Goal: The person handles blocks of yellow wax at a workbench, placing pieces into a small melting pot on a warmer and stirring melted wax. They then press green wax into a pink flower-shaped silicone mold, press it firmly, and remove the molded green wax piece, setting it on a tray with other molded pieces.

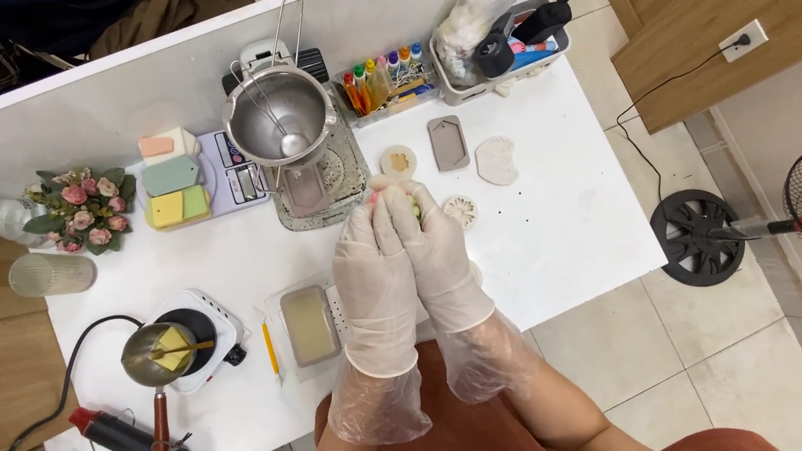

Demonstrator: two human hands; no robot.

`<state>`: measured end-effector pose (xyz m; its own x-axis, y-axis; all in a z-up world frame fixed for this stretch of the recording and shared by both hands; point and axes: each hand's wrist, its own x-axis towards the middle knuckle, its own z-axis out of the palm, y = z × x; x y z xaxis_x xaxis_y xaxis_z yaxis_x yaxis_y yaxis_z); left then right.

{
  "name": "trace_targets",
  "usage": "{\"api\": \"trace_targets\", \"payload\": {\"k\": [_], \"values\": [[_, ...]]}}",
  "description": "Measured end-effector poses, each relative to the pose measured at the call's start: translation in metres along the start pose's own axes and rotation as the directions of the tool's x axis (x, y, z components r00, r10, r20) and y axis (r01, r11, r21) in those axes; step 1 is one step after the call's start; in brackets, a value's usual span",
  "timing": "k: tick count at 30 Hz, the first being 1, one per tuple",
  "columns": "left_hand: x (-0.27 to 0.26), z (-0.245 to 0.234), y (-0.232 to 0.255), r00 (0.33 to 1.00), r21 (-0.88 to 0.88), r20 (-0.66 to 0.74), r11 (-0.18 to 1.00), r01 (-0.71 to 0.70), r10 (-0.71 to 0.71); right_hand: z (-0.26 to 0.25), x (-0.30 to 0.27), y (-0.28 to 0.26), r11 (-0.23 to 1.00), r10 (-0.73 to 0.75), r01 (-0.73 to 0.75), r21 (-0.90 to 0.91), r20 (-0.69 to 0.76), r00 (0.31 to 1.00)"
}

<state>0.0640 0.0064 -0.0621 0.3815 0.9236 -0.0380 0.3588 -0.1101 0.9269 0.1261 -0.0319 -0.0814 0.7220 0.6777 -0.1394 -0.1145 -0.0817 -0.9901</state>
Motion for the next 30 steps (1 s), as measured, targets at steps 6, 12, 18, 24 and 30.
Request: {"api": "trace_targets", "payload": {"k": [6,12,18,24,30], "values": [[0.013,0.010,-0.018,0.996,0.087,0.015,0.993,-0.085,0.084,0.000,0.021,0.032,0.868,0.250,-0.263,0.421,0.086,0.964],[0.019,0.019,-0.021,0.994,0.099,0.023,0.989,-0.107,0.105,-0.004,0.032,0.059,0.867,0.299,-0.293,0.403,0.050,0.953],[0.022,0.029,-0.034,0.995,0.118,0.033,0.988,-0.098,0.095,-0.008,0.037,0.085,0.878,0.339,-0.314,0.362,-0.006,0.941],[0.025,0.042,-0.047,0.994,0.159,0.025,0.982,-0.105,0.102,-0.010,0.043,0.091,0.795,0.402,-0.355,0.492,0.011,0.915],[0.031,0.060,-0.067,0.998,0.303,0.044,0.951,-0.064,0.053,-0.017,0.046,0.096,0.809,0.400,-0.352,0.470,-0.003,0.917]]}}
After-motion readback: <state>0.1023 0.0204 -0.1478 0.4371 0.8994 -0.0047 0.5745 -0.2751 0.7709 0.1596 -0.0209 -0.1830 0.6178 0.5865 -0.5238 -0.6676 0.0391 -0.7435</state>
